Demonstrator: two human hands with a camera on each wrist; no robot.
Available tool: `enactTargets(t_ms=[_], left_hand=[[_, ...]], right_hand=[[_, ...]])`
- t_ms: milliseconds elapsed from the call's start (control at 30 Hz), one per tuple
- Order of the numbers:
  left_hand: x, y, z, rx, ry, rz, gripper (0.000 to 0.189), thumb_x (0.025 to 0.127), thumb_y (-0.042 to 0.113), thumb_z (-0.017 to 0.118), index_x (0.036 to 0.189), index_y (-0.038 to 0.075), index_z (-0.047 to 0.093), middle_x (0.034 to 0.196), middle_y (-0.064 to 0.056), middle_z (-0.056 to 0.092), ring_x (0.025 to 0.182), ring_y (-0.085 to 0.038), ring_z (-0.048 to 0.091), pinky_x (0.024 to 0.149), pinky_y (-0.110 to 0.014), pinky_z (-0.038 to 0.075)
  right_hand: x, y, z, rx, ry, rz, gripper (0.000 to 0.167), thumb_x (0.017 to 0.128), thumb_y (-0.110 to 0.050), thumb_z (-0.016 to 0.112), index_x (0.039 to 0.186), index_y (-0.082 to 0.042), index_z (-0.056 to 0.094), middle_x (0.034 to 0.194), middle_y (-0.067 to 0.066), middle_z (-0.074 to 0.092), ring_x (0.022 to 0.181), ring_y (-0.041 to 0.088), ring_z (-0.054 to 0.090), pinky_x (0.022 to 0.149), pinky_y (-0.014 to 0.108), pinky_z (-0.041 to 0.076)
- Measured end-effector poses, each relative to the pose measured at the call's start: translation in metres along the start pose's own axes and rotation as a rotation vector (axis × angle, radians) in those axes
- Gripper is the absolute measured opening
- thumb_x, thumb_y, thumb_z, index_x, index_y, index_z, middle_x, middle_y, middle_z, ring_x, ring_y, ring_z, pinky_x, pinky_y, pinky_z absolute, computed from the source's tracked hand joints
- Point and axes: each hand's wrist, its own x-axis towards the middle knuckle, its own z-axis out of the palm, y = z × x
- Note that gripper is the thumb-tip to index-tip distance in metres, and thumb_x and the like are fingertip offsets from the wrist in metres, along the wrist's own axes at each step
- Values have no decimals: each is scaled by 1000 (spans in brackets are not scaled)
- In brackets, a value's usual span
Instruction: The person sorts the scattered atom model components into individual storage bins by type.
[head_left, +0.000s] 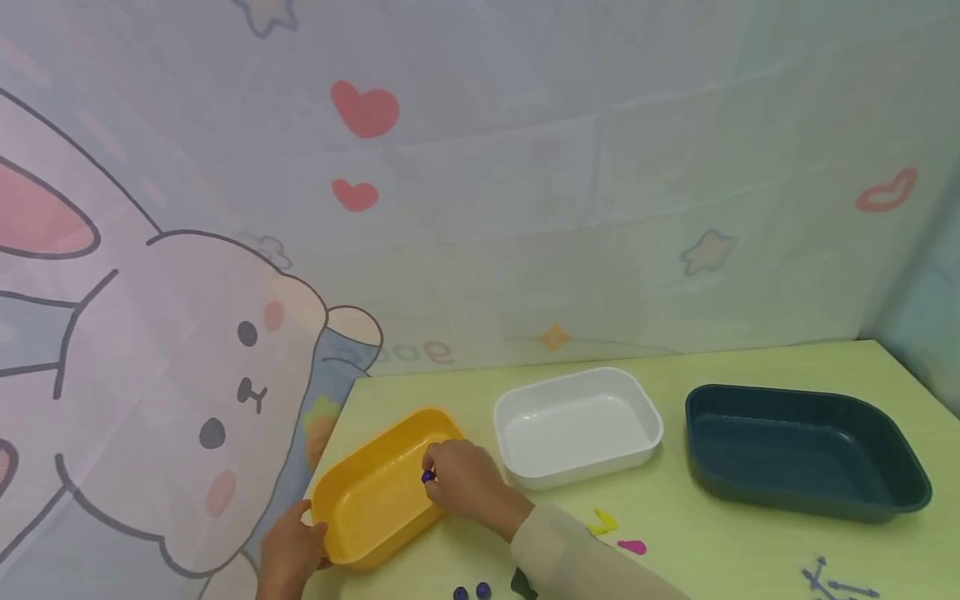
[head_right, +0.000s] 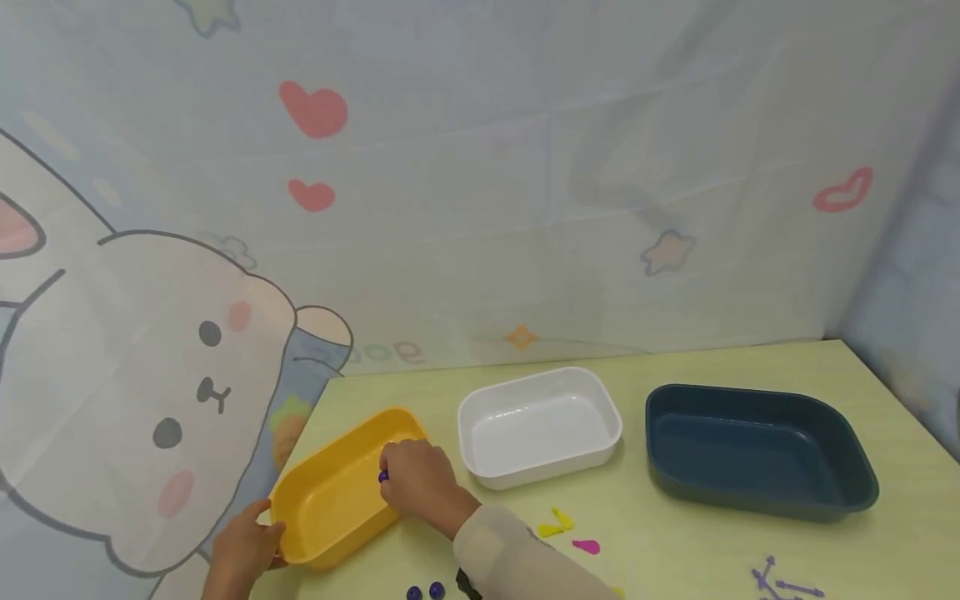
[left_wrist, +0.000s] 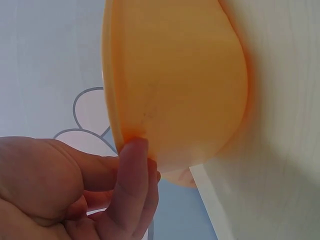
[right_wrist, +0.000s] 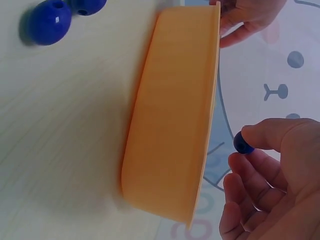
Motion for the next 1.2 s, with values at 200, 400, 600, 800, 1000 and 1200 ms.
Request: enactTargets(t_ms=[200, 400, 600, 800, 1000, 1200], left_hand=[[2, -1, 2, -33, -11, -21, 54, 95, 7, 61, 139, -16, 43, 111, -37, 66, 72, -27, 71, 72, -42, 60], [5, 3, 0, -12, 10, -30, 53, 94, 8, 63, 138, -16, 45, 113, -37, 66, 89, -39, 69, 79, -47, 60], [7, -1, 1, 23, 16, -23, 55, 93, 10, 64, 137, -16, 46, 113, -35, 67, 102, -46, 66, 93, -58, 54], [6, -5, 3, 89, 8, -27, 56, 93, 14, 65, 136, -15, 48, 128, -38, 59, 115, -56, 57, 98, -63, 49], [3, -4, 2, 79, 28, -21, 55, 93, 13, 64, 137, -15, 47, 125, -38, 61, 114, -56, 59, 98, -63, 49], [2, 1, 4, 23, 30, -37, 54, 93, 11, 62, 137, -16, 46, 111, -33, 69, 104, -49, 65, 97, -61, 52]], right_hand=[[4, -4, 3, -24, 1, 12, 13, 84, -24, 75, 96, -19, 73, 81, -9, 66, 72, 7, 57, 61, 23, 47], [7, -4, 0, -36, 13, 25, 13, 84, -25, 75, 95, -19, 73, 82, -8, 67, 73, 8, 57, 62, 24, 48], [7, -5, -2, -25, 14, 29, 14, 84, -25, 75, 96, -20, 73, 80, -9, 66, 73, 9, 58, 62, 24, 48], [-1, 0, 3, -17, 25, 6, 18, 81, -23, 75, 98, -18, 73, 71, -9, 59, 73, 11, 58, 62, 26, 49], [-4, 6, 6, -26, 61, -36, 17, 80, -24, 75, 97, -18, 74, 72, -9, 62, 72, 11, 58, 61, 24, 47], [-9, 10, 5, -10, 1, -1, 17, 81, -24, 77, 97, -18, 73, 75, -10, 62, 70, 8, 54, 63, 23, 46]])
